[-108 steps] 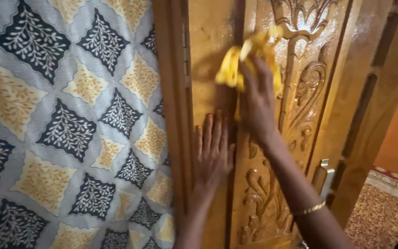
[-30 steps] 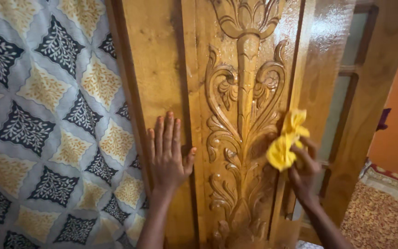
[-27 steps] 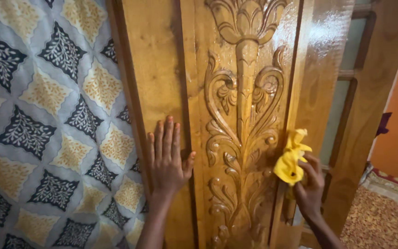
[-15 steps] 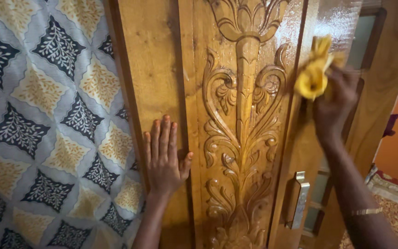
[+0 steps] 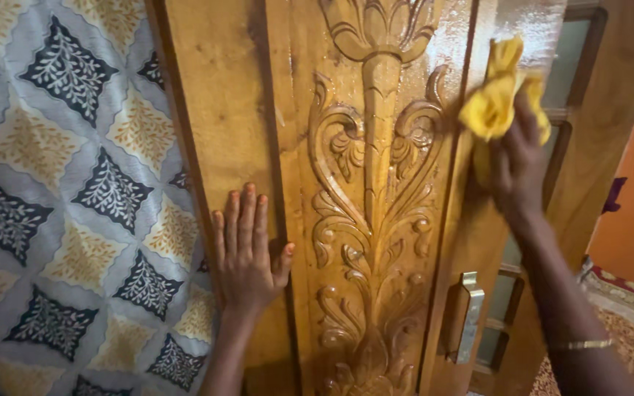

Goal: The person wipes a wooden door with a yellow cloth, moving from the upper carved panel down to the lower carved panel. The person uses the right hand to wipe while the left hand stabilizes the door surface.

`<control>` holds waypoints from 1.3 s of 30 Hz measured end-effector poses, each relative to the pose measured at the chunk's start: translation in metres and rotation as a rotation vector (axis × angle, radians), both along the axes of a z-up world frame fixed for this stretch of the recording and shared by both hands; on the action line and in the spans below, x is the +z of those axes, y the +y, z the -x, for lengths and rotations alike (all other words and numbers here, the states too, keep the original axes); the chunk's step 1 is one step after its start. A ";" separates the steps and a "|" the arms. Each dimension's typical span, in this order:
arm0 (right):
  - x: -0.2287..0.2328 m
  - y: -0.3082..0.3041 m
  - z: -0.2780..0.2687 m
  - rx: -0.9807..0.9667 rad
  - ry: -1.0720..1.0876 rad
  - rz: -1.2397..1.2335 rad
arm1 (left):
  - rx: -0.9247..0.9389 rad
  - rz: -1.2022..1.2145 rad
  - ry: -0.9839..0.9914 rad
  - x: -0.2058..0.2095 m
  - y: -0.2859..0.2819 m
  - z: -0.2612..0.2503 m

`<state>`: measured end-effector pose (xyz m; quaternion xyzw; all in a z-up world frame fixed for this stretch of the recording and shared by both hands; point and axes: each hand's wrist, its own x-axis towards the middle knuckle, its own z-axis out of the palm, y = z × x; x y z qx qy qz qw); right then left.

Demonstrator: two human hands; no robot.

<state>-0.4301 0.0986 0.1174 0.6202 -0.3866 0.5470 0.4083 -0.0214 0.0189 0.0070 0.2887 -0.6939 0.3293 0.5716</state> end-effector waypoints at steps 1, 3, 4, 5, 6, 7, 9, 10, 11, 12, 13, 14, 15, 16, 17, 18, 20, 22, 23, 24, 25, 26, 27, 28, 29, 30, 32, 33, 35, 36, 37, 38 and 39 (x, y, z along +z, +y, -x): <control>-0.023 0.004 0.001 -0.022 0.014 -0.005 | 0.000 -0.008 -0.001 0.000 0.000 0.000; -0.070 0.006 0.003 0.009 -0.029 -0.067 | 0.000 -0.024 -0.002 0.000 0.001 0.000; -0.094 0.008 0.007 -0.035 -0.022 -0.083 | -0.007 -0.008 -0.001 0.001 0.001 0.000; -0.118 0.009 0.011 -0.080 -0.015 -0.098 | -0.015 0.008 0.002 0.001 -0.001 0.000; -0.142 0.008 0.016 -0.099 -0.045 -0.139 | -0.023 0.024 0.005 0.002 -0.002 0.000; -0.163 0.008 0.022 -0.112 -0.071 -0.183 | -0.015 0.003 -0.007 0.000 -0.002 -0.001; -0.198 0.015 0.038 -0.207 -0.044 -0.220 | 0.005 -0.037 -0.034 0.000 -0.003 -0.004; -0.216 0.019 0.037 -0.194 -0.072 -0.209 | 0.010 -0.035 -0.041 0.000 -0.003 -0.005; -0.227 0.024 0.035 -0.177 -0.094 -0.193 | 0.017 -0.029 -0.044 0.001 -0.003 -0.005; -0.230 0.026 0.032 -0.161 -0.117 -0.178 | 0.025 -0.023 -0.046 0.002 -0.003 -0.005; -0.229 0.027 0.029 -0.156 -0.126 -0.160 | -0.001 -0.020 -0.032 0.001 -0.003 -0.005; -0.227 0.027 0.022 -0.151 -0.136 -0.142 | -0.026 -0.017 -0.018 0.001 -0.002 -0.005; -0.221 0.027 0.014 -0.147 -0.145 -0.118 | -0.053 -0.008 -0.004 0.004 -0.002 -0.003; -0.214 0.028 0.008 -0.140 -0.128 -0.096 | -0.046 -0.029 0.004 0.005 0.001 -0.002; -0.204 0.027 0.003 -0.133 -0.111 -0.071 | -0.039 -0.049 0.013 0.006 0.005 -0.002; -0.191 0.024 0.000 -0.125 -0.094 -0.046 | -0.033 -0.069 0.021 0.008 0.008 -0.001; -0.154 0.009 0.001 -0.173 -0.094 -0.017 | 0.048 -0.101 0.059 0.015 0.012 0.001; -0.114 0.001 0.001 -0.179 -0.080 0.042 | 0.064 -0.136 0.120 0.022 0.015 0.005; -0.088 0.000 0.001 -0.160 -0.061 0.095 | 0.041 -0.147 0.166 0.029 0.015 0.008; -0.066 0.002 -0.002 -0.166 -0.042 0.144 | 0.017 -0.157 0.212 0.037 0.014 0.011; -0.041 0.003 -0.006 -0.174 -0.019 0.193 | -0.016 -0.131 0.211 0.047 0.012 0.016; -0.011 0.003 -0.008 -0.144 -0.015 0.219 | -0.049 -0.105 0.210 0.059 0.010 0.020; 0.016 0.001 -0.013 -0.110 -0.014 0.249 | -0.077 -0.076 0.206 0.072 0.008 0.023; 0.037 0.004 -0.017 -0.123 0.000 0.245 | -0.101 -0.045 0.178 0.084 0.008 0.024; 0.057 0.007 -0.022 -0.136 0.014 0.243 | -0.124 -0.014 0.151 0.095 0.008 0.024; 0.080 0.006 -0.026 -0.129 0.021 0.265 | -0.147 0.018 0.124 0.106 0.008 0.026; 0.118 0.001 -0.029 -0.110 0.025 0.296 | -0.126 0.004 0.137 0.124 0.008 0.037; 0.136 0.001 -0.029 -0.093 0.018 0.294 | -0.120 -0.001 0.147 0.131 0.007 0.042; 0.170 -0.002 -0.028 -0.059 0.005 0.288 | -0.093 0.001 0.135 0.134 0.008 0.042; 0.187 -0.003 -0.028 0.084 -0.052 0.290 | -0.079 0.001 0.128 0.134 0.008 0.041; 0.203 -0.001 -0.026 0.226 -0.106 0.288 | -0.081 0.001 0.126 0.134 0.007 0.041; 0.218 -0.002 -0.026 0.368 -0.160 0.282 | -0.083 0.001 0.123 0.135 0.007 0.040; 0.231 -0.009 -0.028 0.346 -0.153 0.284 | -0.081 -0.003 0.115 0.134 0.007 0.039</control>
